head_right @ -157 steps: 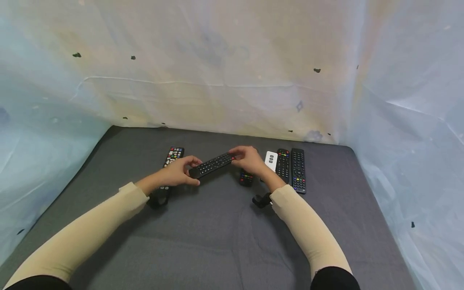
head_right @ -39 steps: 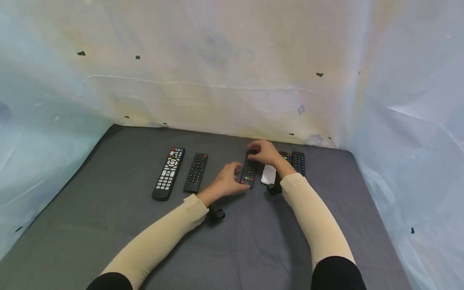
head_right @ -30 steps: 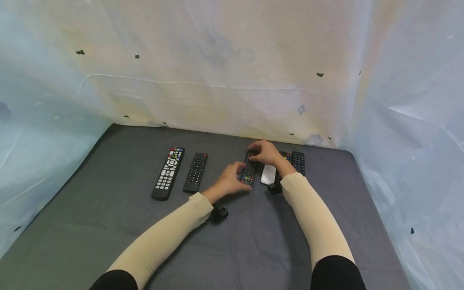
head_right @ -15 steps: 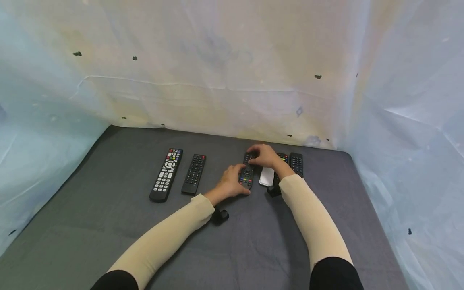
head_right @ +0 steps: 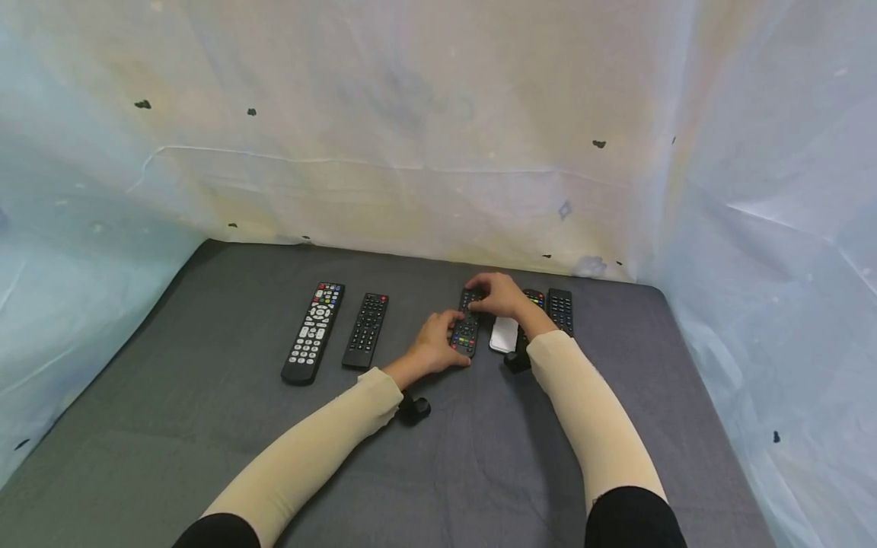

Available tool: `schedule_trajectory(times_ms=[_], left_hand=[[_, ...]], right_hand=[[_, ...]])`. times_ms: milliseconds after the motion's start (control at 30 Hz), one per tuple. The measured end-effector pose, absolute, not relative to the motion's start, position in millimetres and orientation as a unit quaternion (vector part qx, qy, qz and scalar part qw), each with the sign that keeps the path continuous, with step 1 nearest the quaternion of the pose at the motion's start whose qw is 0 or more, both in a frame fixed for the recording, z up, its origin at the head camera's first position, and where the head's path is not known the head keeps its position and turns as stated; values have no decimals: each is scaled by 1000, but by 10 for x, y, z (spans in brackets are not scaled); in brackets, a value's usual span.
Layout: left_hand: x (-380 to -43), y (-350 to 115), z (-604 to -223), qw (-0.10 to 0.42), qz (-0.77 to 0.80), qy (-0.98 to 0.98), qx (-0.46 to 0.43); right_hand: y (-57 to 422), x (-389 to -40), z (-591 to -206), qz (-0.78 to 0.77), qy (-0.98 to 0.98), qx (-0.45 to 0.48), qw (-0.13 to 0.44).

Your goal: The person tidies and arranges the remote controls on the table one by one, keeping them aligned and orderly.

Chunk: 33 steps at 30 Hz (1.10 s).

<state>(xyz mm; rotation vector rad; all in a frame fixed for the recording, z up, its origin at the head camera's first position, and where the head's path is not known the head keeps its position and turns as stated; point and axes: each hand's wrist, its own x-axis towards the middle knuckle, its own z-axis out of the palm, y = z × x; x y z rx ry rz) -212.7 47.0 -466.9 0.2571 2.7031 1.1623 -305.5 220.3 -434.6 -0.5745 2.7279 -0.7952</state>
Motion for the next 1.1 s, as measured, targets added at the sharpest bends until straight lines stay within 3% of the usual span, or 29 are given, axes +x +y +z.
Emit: schedule_trajectory(times_ms=[367,1100], left_hand=[[-2085,407,-4612,91,437,888,107],[-1979,161,-4311,166,550,813,101]], right_hand=[[2230,-3006,-4242,-296,929,-186,121],[2192,-2879,-4103,-339,913,-193,120]])
